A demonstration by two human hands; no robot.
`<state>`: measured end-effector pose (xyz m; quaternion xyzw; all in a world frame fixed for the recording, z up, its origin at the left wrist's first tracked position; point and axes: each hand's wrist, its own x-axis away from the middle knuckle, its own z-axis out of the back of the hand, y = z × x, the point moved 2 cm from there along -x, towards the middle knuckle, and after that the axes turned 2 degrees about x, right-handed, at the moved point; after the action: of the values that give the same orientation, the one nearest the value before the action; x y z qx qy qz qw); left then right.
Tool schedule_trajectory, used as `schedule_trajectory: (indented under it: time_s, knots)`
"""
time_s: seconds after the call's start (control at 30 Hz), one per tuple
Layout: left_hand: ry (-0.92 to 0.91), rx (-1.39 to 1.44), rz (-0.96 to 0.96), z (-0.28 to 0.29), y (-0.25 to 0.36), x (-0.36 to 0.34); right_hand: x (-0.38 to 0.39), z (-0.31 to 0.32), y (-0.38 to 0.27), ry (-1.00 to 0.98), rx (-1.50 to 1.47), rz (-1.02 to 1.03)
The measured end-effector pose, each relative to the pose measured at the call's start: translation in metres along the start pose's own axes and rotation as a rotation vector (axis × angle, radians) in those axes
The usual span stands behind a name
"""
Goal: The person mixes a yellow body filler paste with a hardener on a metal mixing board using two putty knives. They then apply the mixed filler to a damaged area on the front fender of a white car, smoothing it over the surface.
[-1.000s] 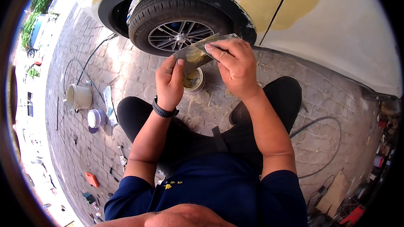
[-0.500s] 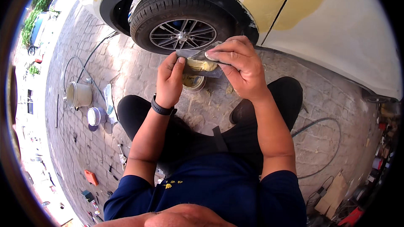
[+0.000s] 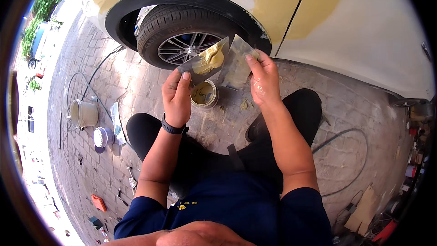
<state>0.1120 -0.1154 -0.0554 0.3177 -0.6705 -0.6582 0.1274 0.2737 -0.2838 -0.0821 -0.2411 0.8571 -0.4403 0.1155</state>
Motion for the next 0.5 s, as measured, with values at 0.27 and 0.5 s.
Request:
schedule_trajectory:
  time_s: [0.27,0.5]
  knots:
    - [-0.332,-0.323,-0.001,-0.016,0.017,0.007,0.009,-0.014,0.016,-0.084,-0.028,-0.117]
    - [-0.354,-0.24,0.158,-0.003,-0.015,0.01,0.019,-0.022,-0.052,-0.214,0.324,0.563]
